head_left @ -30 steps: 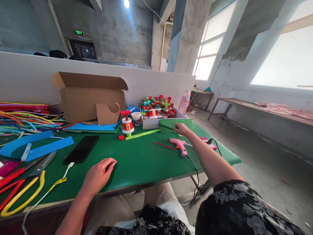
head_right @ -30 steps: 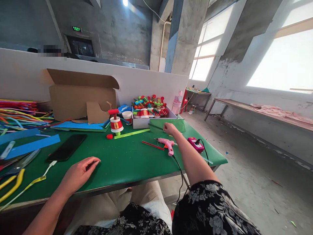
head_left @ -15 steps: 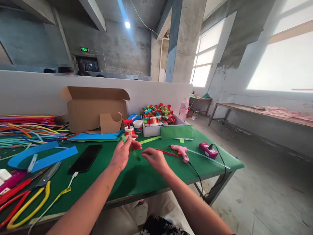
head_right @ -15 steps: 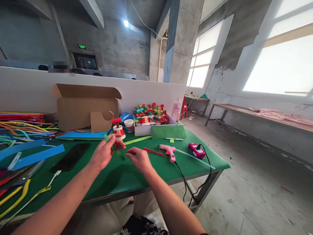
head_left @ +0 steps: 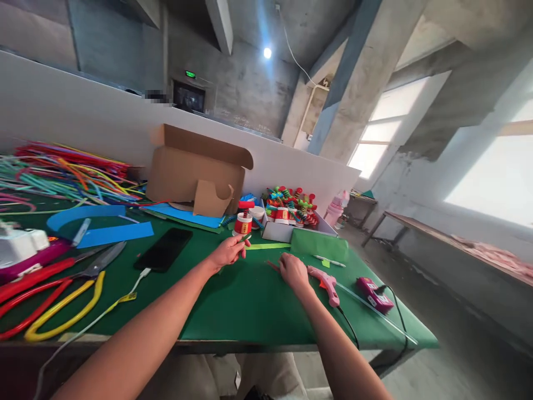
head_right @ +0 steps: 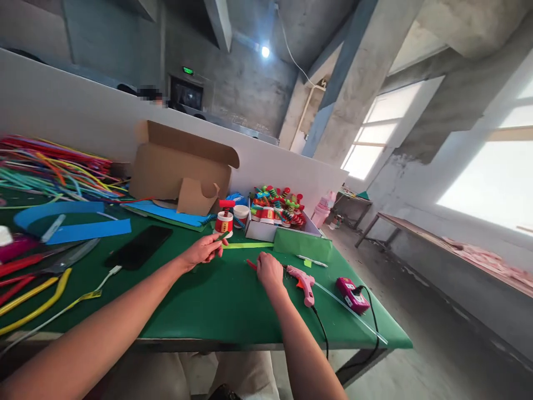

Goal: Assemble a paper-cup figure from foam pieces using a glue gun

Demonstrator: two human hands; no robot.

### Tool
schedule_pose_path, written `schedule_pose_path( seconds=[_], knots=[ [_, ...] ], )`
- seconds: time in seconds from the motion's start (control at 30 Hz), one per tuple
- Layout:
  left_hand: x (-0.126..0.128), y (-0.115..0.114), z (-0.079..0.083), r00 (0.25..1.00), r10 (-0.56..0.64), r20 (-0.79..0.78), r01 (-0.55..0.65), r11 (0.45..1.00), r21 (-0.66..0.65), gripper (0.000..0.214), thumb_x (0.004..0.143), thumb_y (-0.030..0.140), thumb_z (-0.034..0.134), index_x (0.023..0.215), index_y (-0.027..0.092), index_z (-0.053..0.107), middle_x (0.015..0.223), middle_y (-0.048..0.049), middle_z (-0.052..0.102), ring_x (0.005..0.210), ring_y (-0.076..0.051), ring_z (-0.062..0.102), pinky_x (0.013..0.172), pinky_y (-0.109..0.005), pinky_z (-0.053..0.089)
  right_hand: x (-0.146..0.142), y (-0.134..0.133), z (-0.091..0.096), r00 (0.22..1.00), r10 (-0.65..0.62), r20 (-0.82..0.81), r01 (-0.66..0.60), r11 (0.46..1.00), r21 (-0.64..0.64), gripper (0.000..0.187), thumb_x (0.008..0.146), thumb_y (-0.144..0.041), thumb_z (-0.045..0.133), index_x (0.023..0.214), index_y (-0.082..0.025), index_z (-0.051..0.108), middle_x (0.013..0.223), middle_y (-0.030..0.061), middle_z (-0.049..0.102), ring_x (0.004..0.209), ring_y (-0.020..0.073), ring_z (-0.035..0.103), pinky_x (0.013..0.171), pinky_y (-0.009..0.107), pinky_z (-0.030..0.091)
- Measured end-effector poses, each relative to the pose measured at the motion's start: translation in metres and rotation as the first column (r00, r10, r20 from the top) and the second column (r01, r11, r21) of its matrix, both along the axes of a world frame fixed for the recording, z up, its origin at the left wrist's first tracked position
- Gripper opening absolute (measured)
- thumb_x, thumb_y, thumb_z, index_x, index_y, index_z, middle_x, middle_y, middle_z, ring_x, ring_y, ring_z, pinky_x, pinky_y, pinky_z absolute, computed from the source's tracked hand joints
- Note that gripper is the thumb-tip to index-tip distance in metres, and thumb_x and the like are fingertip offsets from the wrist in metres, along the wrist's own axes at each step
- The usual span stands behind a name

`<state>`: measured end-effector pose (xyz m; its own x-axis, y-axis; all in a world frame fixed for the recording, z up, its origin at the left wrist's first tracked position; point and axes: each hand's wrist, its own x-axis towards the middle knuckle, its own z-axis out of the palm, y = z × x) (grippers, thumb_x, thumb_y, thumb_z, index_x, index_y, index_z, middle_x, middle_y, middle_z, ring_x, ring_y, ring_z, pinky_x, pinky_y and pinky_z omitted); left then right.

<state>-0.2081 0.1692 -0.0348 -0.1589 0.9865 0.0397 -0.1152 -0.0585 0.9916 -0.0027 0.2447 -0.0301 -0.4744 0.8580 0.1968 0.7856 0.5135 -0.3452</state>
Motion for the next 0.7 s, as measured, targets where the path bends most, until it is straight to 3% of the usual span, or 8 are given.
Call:
schedule_pose_path(
  seconds=[0.13,0.23,0.37,0.5,0.6,0.7],
  knots=[
    [-0.009,-0.001,0.005,0.997,0.047,0.056,-0.049,0.998,0.031,0.033,0.083,0.048,0.057,0.093,0.016,0.058,0.053,0.0055,0.052,0.033,-0.004,0.025,0.036,-0.017,0.015,-0.051,-0.001,0.004,0.970,0.154,-0.188,-0.173,0.981,-0.088,0.022,0.096,-0.020,0.036,0.090,-0.019,0.058,0.076,0.0036,0.073,0.064,0.0144,0.070,0.058,0.022,0.050],
    [-0.017,-0.002,0.007,0.995,0.081,0.064,-0.084,0.996,0.041,0.040,0.081,0.054,0.058,0.091,0.015,0.059,0.054,0.0058,0.051,0.033,-0.003,0.025,0.037,-0.018,0.014,-0.074,-0.001,0.006,0.938,0.187,-0.290,-0.226,0.968,-0.106,0.025,0.095,-0.020,0.031,0.094,-0.018,0.056,0.075,0.0035,0.073,0.061,0.0135,0.069,0.056,0.022,0.050],
    [-0.024,0.002,0.003,0.994,0.083,0.067,-0.083,0.997,0.001,0.035,0.074,0.047,0.070,0.083,0.015,0.059,0.051,0.0061,0.051,0.032,-0.002,0.025,0.036,-0.018,0.011,-0.054,0.004,0.012,0.942,0.179,-0.283,-0.215,0.971,-0.100,0.027,0.093,-0.020,0.033,0.096,-0.017,0.060,0.082,0.0061,0.073,0.070,0.0160,0.067,0.063,0.026,0.049],
    [-0.025,0.006,-0.003,0.994,0.058,0.096,-0.054,0.998,-0.035,0.028,0.073,0.038,0.073,0.079,0.014,0.061,0.051,0.0049,0.054,0.032,-0.001,0.025,0.036,-0.017,0.010,-0.027,-0.001,0.012,0.945,0.301,-0.130,-0.322,0.924,-0.203,0.011,0.076,-0.020,0.063,0.085,-0.019,0.068,0.085,0.0038,0.073,0.081,0.0195,0.067,0.073,0.026,0.047],
    [-0.024,0.004,-0.003,0.994,0.040,0.106,-0.036,0.998,-0.043,0.026,0.072,0.036,0.075,0.078,0.013,0.062,0.050,0.0041,0.054,0.032,-0.001,0.026,0.036,-0.017,0.009,-0.029,-0.007,0.005,0.939,0.338,-0.063,-0.341,0.895,-0.286,0.016,0.059,-0.009,0.072,0.070,-0.018,0.067,0.086,0.0084,0.072,0.091,0.0274,0.066,0.076,0.030,0.046],
    [-0.021,0.001,-0.001,0.995,0.026,0.101,-0.023,0.999,-0.039,0.028,0.071,0.038,0.076,0.077,0.014,0.063,0.050,0.0041,0.054,0.032,-0.001,0.026,0.036,-0.017,0.009,-0.041,-0.005,0.003,0.940,0.315,-0.135,-0.342,0.880,-0.328,0.015,0.060,-0.006,0.070,0.062,-0.018,0.062,0.081,0.0110,0.071,0.096,0.0316,0.065,0.079,0.034,0.046]
  ],
)
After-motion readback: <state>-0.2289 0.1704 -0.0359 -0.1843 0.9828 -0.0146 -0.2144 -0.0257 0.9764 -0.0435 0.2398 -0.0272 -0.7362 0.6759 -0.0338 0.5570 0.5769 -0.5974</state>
